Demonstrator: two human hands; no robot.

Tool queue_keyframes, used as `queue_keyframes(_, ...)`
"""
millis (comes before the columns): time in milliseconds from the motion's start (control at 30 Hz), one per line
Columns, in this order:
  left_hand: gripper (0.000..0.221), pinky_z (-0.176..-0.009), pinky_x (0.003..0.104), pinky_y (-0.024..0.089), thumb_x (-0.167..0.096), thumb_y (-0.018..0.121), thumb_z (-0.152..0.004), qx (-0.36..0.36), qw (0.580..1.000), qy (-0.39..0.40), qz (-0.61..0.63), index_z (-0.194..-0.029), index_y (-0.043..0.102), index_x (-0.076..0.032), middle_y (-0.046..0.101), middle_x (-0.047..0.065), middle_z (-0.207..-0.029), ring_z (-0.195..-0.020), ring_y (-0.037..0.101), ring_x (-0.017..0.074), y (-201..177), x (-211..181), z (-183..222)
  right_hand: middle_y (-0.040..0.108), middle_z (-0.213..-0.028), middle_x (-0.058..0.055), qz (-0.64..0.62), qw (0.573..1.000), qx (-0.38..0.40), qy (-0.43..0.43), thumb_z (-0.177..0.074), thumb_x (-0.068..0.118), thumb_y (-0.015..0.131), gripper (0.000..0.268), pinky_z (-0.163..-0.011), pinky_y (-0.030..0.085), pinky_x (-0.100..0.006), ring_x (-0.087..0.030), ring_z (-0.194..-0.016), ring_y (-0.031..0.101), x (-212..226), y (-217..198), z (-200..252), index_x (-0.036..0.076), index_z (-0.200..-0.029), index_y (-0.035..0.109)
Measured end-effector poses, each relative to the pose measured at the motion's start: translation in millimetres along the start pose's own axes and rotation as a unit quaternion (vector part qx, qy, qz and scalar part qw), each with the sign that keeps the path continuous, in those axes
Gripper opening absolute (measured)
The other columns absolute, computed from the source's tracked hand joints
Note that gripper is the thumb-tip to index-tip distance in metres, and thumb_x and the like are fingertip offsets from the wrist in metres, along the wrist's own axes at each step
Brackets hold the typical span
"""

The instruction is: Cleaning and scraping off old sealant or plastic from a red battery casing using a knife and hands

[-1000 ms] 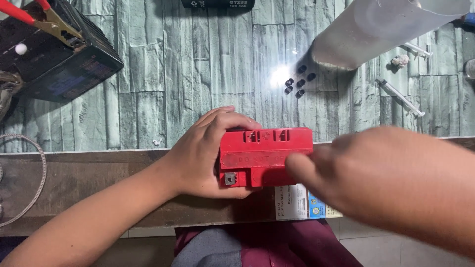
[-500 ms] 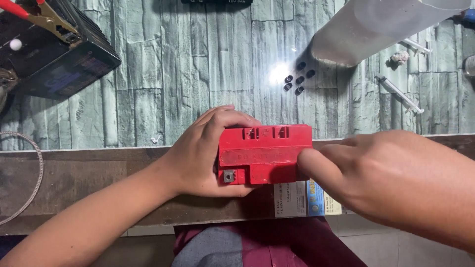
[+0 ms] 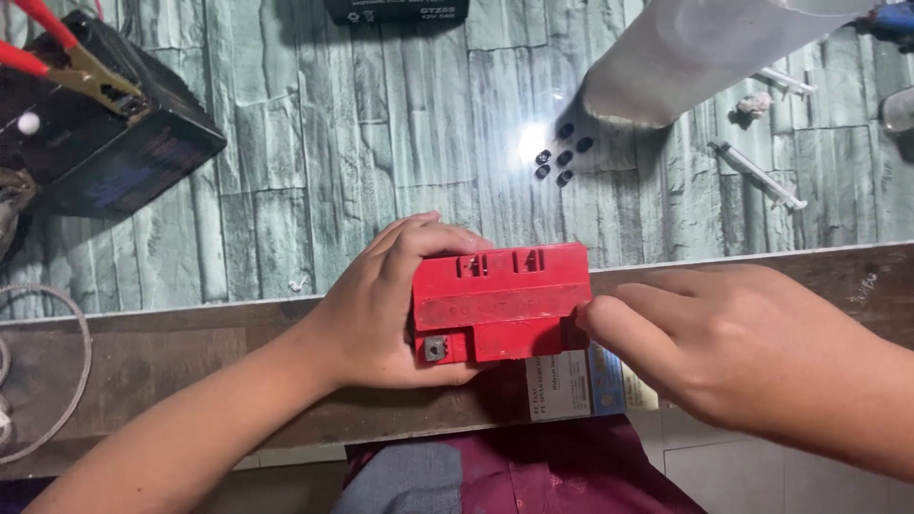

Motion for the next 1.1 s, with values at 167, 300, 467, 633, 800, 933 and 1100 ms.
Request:
queue_keyframes(167,0.097,-0.125,0.059,0.037,-0.043,0.094,-0.069,0.008,1.000,-0.003,-0.001,-0.137,0.036,-0.004,0.059,0.014,-0.135,-0.127,0.066,0.0324,0.5,-0.8,0.9,0.067,-0.070,0.001,-0.213,0.967,-0.136,0.040,-0.093,0.009,0.066,0.006,-0.039,0.050,-0.033,-0.016,-0.053,0.062,-31.5,4.2,14.8,0.010,-0.093,0.059)
queue_keyframes(300,0.093,-0.124,0.055,0.038,-0.038,0.094,-0.068,-0.009,1.000,-0.003,0.020,-0.134,0.037,-0.004,0.062,0.016,-0.132,-0.125,0.069,0.0321,0.0,-2.9,-4.1,0.059,-0.080,-0.001,-0.036,0.964,-0.201,0.168,-0.099,0.012,0.074,0.011,-0.049,0.038,-0.031,-0.021,-0.069,0.054,-71.7,25.7,44.1,0.012,-0.093,0.065)
queue_keyframes(467,0.093,-0.125,0.054,0.035,-0.036,0.093,-0.067,0.003,0.999,-0.023,0.036,-0.133,0.034,-0.007,0.065,0.018,-0.132,-0.124,0.070,0.0292,4.1,-6.7,-7.5,0.064,-0.108,-0.010,-0.011,0.943,-0.255,0.212,-0.100,0.009,0.079,0.016,-0.067,0.046,-0.039,-0.031,-0.094,0.058,-100.1,46.3,84.0,0.011,-0.114,0.072)
queue_keyframes(633,0.093,-0.127,0.057,0.034,-0.033,0.092,-0.065,-0.004,0.998,-0.026,0.050,-0.132,0.034,-0.006,0.065,0.021,-0.129,-0.125,0.069,0.0318,5.3,-5.9,-7.7,0.072,-0.110,-0.015,-0.005,0.930,-0.267,0.254,-0.090,0.003,0.079,0.037,-0.079,0.048,-0.038,-0.030,-0.097,0.062,-121.8,53.2,148.3,0.004,-0.127,0.074)
queue_keyframes(800,0.094,-0.129,0.056,0.033,-0.030,0.092,-0.062,-0.017,0.997,-0.045,0.067,-0.133,0.034,-0.006,0.060,0.019,-0.131,-0.131,0.066,0.0353,8.4,3.1,0.8,0.078,-0.113,-0.013,0.124,0.843,-0.199,0.484,-0.112,0.016,0.077,0.020,-0.096,0.052,-0.043,-0.035,-0.103,0.070,-179.4,77.4,283.9,0.009,-0.129,0.084)
queue_keyframes(933,0.096,-0.129,0.056,0.032,-0.033,0.092,-0.056,-0.022,0.995,-0.061,0.075,-0.129,0.035,-0.005,0.063,0.025,-0.133,-0.131,0.064,0.0356,11.7,7.1,0.7,0.077,-0.104,-0.007,0.102,0.759,-0.149,0.625,-0.115,0.024,0.072,0.022,-0.082,0.052,-0.042,-0.029,-0.098,0.072,-206.6,113.6,386.4,0.013,-0.129,0.084)
queue_keyframes(1100,0.098,-0.127,0.056,0.032,-0.031,0.094,-0.055,-0.029,0.995,-0.070,0.070,-0.129,0.036,-0.006,0.064,0.023,-0.130,-0.129,0.066,0.0344,10.8,8.4,1.0,0.073,-0.093,-0.004,0.034,0.734,-0.180,0.654,-0.115,0.028,0.079,0.018,-0.079,0.050,-0.035,-0.020,-0.087,0.067,-209.3,139.1,413.2,0.013,-0.124,0.084)
Point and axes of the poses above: each hand's wrist, its own z-axis away from the middle knuckle, its own y-axis out of the palm, x = y × z, the point moved 7 cm from there along -z, towards the middle knuckle
